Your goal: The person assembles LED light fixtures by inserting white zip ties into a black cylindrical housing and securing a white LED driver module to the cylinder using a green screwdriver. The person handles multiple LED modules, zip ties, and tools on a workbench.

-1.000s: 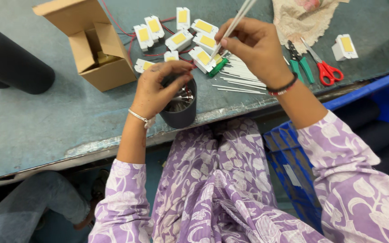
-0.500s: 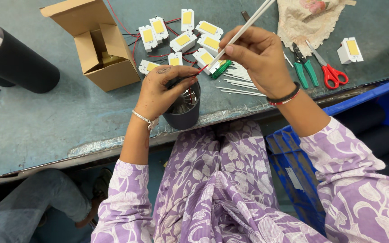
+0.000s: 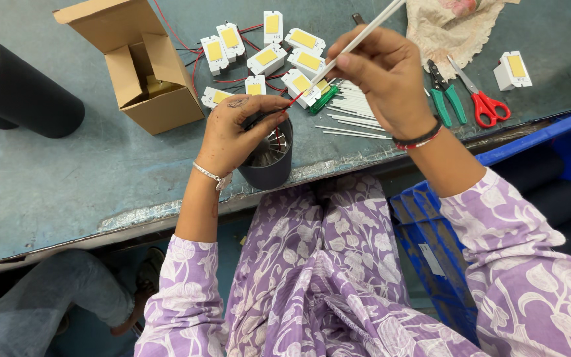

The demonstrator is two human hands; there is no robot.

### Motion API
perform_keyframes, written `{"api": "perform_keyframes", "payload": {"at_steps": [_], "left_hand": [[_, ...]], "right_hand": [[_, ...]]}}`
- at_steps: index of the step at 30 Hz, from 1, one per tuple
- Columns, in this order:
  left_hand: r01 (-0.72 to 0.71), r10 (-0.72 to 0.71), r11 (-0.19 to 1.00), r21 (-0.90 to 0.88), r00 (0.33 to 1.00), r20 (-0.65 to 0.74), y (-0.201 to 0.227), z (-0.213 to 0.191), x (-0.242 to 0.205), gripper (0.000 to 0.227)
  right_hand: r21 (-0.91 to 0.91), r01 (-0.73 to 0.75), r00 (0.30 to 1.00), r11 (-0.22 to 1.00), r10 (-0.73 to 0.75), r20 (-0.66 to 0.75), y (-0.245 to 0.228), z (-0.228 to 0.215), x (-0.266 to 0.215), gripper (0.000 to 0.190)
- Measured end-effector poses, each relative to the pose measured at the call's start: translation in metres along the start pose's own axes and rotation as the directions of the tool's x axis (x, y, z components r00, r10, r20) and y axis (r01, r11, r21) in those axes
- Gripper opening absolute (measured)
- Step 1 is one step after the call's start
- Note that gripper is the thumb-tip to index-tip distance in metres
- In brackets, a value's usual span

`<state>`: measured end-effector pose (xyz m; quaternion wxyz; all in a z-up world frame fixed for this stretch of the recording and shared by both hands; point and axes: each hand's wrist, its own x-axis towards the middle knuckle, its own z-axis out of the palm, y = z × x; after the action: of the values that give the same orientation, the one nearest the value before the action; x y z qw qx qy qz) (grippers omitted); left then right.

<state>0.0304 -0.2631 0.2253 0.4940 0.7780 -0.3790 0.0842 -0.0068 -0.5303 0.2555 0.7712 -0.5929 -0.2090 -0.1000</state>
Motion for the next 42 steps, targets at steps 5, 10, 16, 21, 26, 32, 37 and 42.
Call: {"api": "perform_keyframes", "payload": {"at_steps": [5,10,16,21,26,32,37,42], "left_hand": [[-0.029,0.029,0.999,0.013,1.0,0.008,-0.001,0.001,0.002,0.022],[-0.015,0.015,1.0,0.01,1.0,0.003,0.0,0.001,0.002,0.022],[0.006,-0.006,1.0,0.026,1.0,0.027,-0.001,0.001,0.001,0.019],[-0.043,0.041,0.996,0.082,0.999,0.034,-0.007,-0.001,0.0,0.017],[-0.103,0.097,0.989,0.101,0.993,0.061,-0.012,-0.001,0.001,0.017],[-0.049,0.022,0.986,0.161,0.986,0.168,-0.028,0.003,0.0,0.023],[-0.045,0.008,0.96,0.277,0.991,0.131,-0.03,0.013,0.004,0.025],[-0.043,0.014,0.944,0.327,0.996,0.089,-0.03,0.018,0.005,0.024]], "right_hand": [[0.024,-0.016,1.0,1.0,0.016,0.001,-0.001,-0.001,-0.001,0.014],[-0.01,-0.01,1.0,1.0,0.01,0.001,0.006,0.002,-0.002,0.015],[-0.191,-0.012,0.998,0.982,0.0,-0.063,0.017,0.005,-0.006,0.016],[-0.226,-0.03,0.998,0.974,0.042,0.047,0.036,0.018,-0.01,0.018],[-0.289,-0.058,0.998,0.956,0.067,0.02,0.031,0.008,-0.015,0.024],[-0.366,0.019,0.996,0.93,0.014,0.087,0.037,0.007,-0.018,0.016],[-0.572,0.089,0.986,0.815,0.008,0.166,0.056,0.005,-0.031,0.012],[-0.486,0.012,0.984,0.874,0.077,0.162,0.074,-0.004,-0.032,0.014]]}}
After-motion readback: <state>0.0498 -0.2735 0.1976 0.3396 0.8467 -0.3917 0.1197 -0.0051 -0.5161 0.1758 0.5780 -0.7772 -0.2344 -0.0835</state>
